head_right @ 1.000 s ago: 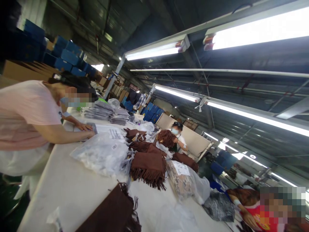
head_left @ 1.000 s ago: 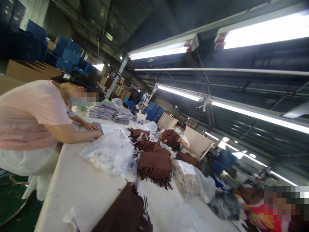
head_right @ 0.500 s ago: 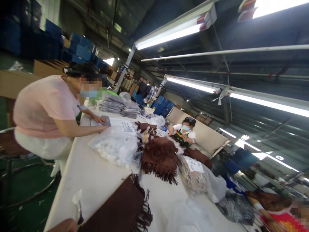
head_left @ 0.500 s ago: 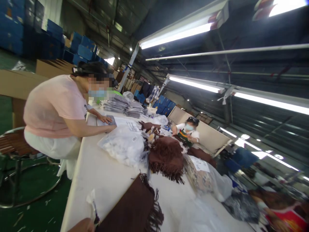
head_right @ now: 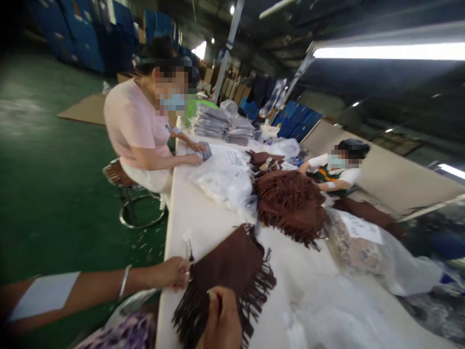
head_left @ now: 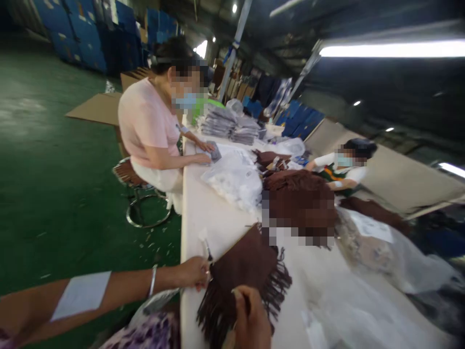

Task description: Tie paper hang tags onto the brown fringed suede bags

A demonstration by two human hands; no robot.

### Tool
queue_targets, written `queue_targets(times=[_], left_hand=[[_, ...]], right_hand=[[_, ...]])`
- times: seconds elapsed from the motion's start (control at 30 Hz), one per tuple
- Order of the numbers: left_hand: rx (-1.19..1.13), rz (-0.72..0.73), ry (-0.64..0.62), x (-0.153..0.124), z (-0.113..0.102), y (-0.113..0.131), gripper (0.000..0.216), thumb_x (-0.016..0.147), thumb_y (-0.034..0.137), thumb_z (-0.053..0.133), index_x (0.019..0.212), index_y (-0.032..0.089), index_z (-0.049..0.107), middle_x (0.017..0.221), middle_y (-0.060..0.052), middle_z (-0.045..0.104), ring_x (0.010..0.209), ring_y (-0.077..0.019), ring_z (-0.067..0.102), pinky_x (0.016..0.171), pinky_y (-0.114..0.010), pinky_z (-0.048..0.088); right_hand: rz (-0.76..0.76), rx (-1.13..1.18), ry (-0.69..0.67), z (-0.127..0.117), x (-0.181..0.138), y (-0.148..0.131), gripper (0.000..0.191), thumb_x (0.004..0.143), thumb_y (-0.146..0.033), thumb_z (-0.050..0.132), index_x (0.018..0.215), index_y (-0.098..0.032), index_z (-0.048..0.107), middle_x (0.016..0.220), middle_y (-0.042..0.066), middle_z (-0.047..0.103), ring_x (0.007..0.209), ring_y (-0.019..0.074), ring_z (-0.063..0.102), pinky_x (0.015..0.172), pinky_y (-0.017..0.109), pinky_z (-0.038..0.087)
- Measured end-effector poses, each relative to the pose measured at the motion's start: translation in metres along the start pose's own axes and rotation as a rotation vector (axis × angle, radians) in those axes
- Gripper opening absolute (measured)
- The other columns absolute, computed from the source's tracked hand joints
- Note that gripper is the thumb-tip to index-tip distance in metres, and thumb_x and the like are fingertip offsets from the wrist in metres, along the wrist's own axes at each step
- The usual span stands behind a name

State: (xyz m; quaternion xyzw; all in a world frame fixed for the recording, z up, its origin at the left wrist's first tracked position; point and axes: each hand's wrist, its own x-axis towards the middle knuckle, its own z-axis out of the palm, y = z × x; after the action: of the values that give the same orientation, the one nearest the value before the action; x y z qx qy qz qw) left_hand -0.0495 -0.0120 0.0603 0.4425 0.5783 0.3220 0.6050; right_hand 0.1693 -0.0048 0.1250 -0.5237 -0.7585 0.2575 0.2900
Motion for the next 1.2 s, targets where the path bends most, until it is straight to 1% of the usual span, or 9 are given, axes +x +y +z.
queue_targets(times=[0.1, 0.27, 0.4, 0.57, 0.73, 0.87, 1.0, 1.1, 1.2], left_hand=[[-0.037, -0.027, 0.012, -0.007, -0.005, -0.005, 0.022, 0.054, 0.029, 0.054, 0.07, 0.016, 0.06, 0.06, 0.001, 0.06, 0.054, -0.0129, 0.054, 0.051, -0.021, 0.038], [-0.036, 0.033, -0.031, -0.019, -0.009, 0.0, 0.024, 0.054, 0.022, 0.047, 0.073, 0.016, 0.061, 0.064, 0.0, 0.062, 0.054, -0.0134, 0.055, 0.052, -0.023, 0.042], [0.016, 0.072, -0.064, -0.023, -0.012, 0.005, 0.022, 0.056, 0.019, 0.046, 0.072, 0.016, 0.061, 0.065, 0.001, 0.062, 0.055, -0.0136, 0.056, 0.053, -0.022, 0.043], [0.053, 0.076, -0.093, -0.024, -0.017, 0.005, 0.02, 0.058, 0.016, 0.046, 0.072, 0.017, 0.061, 0.063, 0.003, 0.06, 0.056, -0.0126, 0.055, 0.052, -0.02, 0.042], [0.046, 0.082, -0.106, -0.023, -0.018, 0.001, 0.021, 0.059, 0.016, 0.045, 0.073, 0.017, 0.061, 0.065, 0.003, 0.061, 0.054, -0.0118, 0.054, 0.051, -0.02, 0.041], [0.013, 0.055, -0.105, -0.022, -0.018, 0.003, 0.016, 0.061, 0.019, 0.047, 0.07, 0.017, 0.061, 0.062, 0.003, 0.06, 0.053, -0.0121, 0.054, 0.051, -0.02, 0.041], [-0.046, -0.016, -0.114, -0.02, -0.017, 0.006, 0.012, 0.06, 0.022, 0.051, 0.067, 0.017, 0.06, 0.059, 0.002, 0.059, 0.051, -0.0118, 0.052, 0.048, -0.02, 0.039], [-0.115, -0.049, -0.131, -0.018, -0.017, 0.005, 0.01, 0.059, 0.021, 0.054, 0.065, 0.017, 0.06, 0.058, 0.001, 0.059, 0.048, -0.0117, 0.05, 0.045, -0.021, 0.034], [-0.157, -0.049, -0.137, -0.017, -0.016, 0.004, 0.008, 0.061, 0.02, 0.056, 0.065, 0.017, 0.061, 0.059, -0.002, 0.061, 0.048, -0.0124, 0.05, 0.045, -0.023, 0.034]], right_hand=[[0.049, 0.035, -0.064, 0.016, 0.007, 0.002, 0.031, 0.091, -0.05, 0.046, 0.093, -0.023, 0.063, 0.095, 0.001, 0.068, 0.088, 0.0191, 0.063, 0.081, 0.03, 0.044], [0.019, 0.112, -0.214, 0.034, 0.02, -0.008, 0.03, 0.092, -0.047, 0.045, 0.091, -0.023, 0.061, 0.09, 0.001, 0.066, 0.084, 0.0182, 0.061, 0.079, 0.028, 0.043], [-0.045, 0.11, -0.239, 0.051, 0.022, -0.01, 0.026, 0.094, -0.041, 0.043, 0.09, -0.022, 0.061, 0.089, 0.001, 0.064, 0.082, 0.0176, 0.059, 0.076, 0.027, 0.042], [-0.12, 0.024, -0.211, 0.066, 0.019, -0.005, 0.023, 0.096, -0.033, 0.041, 0.091, -0.022, 0.06, 0.091, 0.002, 0.061, 0.084, 0.0174, 0.059, 0.077, 0.028, 0.042], [-0.2, -0.141, -0.166, 0.073, 0.013, -0.002, 0.026, 0.099, -0.033, 0.036, 0.095, -0.022, 0.059, 0.093, 0.003, 0.059, 0.079, 0.0164, 0.061, 0.069, 0.026, 0.044], [-0.328, -0.268, -0.124, 0.075, 0.01, -0.001, 0.03, 0.101, -0.03, 0.031, 0.097, -0.021, 0.059, 0.09, 0.004, 0.06, 0.074, 0.0163, 0.062, 0.062, 0.025, 0.045], [-0.443, -0.299, -0.123, 0.074, 0.01, 0.0, 0.031, 0.1, -0.023, 0.03, 0.098, -0.02, 0.06, 0.089, 0.004, 0.06, 0.075, 0.0169, 0.064, 0.063, 0.025, 0.048], [-0.46, -0.286, -0.164, 0.071, 0.01, 0.0, 0.029, 0.099, -0.02, 0.032, 0.1, -0.021, 0.061, 0.093, 0.004, 0.06, 0.079, 0.0179, 0.065, 0.066, 0.026, 0.049], [-0.422, -0.256, -0.171, 0.068, 0.009, 0.0, 0.023, 0.098, -0.024, 0.038, 0.098, -0.023, 0.061, 0.094, 0.002, 0.061, 0.077, 0.018, 0.066, 0.064, 0.025, 0.049]])
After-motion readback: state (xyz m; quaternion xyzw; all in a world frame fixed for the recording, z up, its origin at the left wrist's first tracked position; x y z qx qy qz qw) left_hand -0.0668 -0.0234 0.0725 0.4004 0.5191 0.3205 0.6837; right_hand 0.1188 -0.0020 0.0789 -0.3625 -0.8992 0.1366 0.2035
